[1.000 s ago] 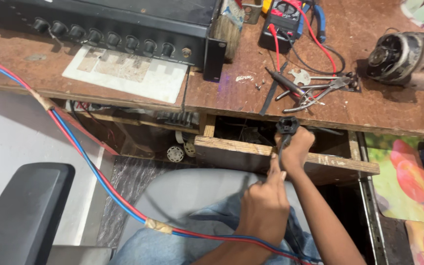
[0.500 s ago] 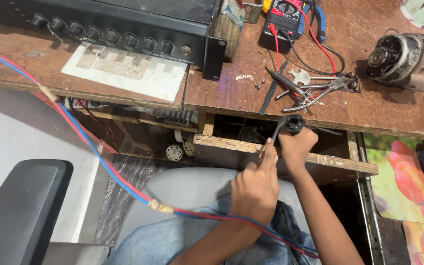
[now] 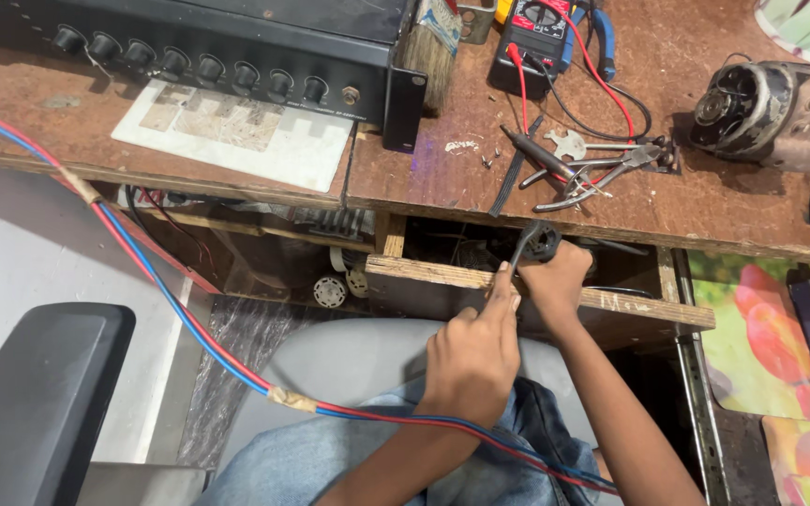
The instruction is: The person uses a wrench to loosen a nut on a cylindrical electrical component, then uses a screwdriver to adjust internal parts. They continue to manipulate the component with both hands, occasionally using pliers and a screwdriver to work on the assembly.
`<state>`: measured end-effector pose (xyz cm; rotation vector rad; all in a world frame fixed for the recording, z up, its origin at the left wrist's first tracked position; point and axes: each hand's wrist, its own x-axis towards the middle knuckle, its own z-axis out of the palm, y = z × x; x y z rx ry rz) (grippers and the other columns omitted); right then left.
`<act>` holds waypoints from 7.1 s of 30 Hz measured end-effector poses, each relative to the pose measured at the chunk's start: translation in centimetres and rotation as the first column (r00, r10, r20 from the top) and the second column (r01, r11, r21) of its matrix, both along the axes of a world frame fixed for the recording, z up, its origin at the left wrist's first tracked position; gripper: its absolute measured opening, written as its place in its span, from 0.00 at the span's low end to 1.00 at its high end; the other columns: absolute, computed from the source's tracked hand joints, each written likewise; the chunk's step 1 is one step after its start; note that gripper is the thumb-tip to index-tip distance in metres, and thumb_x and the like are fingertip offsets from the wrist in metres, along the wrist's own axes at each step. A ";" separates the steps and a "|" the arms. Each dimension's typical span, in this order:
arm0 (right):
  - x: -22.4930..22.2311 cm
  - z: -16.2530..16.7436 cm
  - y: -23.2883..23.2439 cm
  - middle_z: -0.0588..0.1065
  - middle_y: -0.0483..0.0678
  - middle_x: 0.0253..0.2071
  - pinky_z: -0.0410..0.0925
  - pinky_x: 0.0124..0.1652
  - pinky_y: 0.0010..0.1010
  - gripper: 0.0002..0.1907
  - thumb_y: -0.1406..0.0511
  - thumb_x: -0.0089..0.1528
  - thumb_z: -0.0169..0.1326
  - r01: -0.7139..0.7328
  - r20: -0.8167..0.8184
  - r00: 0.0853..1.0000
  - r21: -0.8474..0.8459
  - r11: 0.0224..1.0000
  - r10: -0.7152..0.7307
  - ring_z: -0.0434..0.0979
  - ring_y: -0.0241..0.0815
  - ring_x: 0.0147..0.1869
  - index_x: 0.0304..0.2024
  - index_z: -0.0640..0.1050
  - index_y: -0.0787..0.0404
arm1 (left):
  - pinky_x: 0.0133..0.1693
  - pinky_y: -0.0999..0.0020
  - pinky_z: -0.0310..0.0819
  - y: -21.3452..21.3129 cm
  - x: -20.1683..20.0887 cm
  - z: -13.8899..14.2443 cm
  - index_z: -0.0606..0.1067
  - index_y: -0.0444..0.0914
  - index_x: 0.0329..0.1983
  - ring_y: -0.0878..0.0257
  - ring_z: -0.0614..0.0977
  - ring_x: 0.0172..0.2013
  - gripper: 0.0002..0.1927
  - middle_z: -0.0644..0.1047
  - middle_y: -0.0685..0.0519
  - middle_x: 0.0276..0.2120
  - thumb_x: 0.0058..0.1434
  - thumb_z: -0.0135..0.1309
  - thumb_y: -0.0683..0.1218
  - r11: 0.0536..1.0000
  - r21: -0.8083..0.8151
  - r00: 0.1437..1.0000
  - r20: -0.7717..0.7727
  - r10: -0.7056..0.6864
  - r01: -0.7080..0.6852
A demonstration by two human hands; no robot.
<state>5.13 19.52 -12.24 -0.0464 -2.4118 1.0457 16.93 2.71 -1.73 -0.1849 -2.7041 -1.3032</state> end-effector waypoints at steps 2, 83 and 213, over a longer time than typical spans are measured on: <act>-0.3 -0.1 0.2 0.72 0.57 0.19 0.65 0.27 0.38 0.14 0.64 0.52 0.63 0.004 -0.017 1.000 0.035 0.999 -0.003 0.73 0.45 0.19 0.22 0.76 0.69 | 0.29 0.42 0.75 0.1 -0.8 0.0 0.70 0.47 0.68 0.38 0.80 0.24 0.23 0.77 0.38 0.23 0.70 0.46 0.52 0.998 -0.060 1.000 0.005 0.003 -0.002; 1.0 -0.5 -0.4 0.69 0.54 0.20 0.62 0.26 0.39 0.14 0.67 0.53 0.61 -0.049 -0.162 0.986 0.006 0.999 0.049 0.69 0.49 0.21 0.21 0.70 0.67 | 0.23 0.50 0.77 1.4 -1.4 -0.2 0.68 0.44 0.69 0.45 0.82 0.20 0.27 0.77 0.42 0.24 0.66 0.51 0.50 0.949 -0.313 0.997 -0.073 0.014 -0.036; 0.1 0.8 -1.0 0.73 0.65 0.24 0.68 0.32 0.47 0.11 0.65 0.49 0.58 -0.049 0.051 0.998 0.167 0.985 0.041 0.74 0.66 0.28 0.25 0.78 0.70 | 0.23 0.53 0.78 0.7 0.7 -1.4 0.59 0.42 0.75 0.49 0.82 0.20 0.37 0.76 0.44 0.25 0.60 0.52 0.45 0.911 -0.413 1.000 -0.024 -0.013 0.001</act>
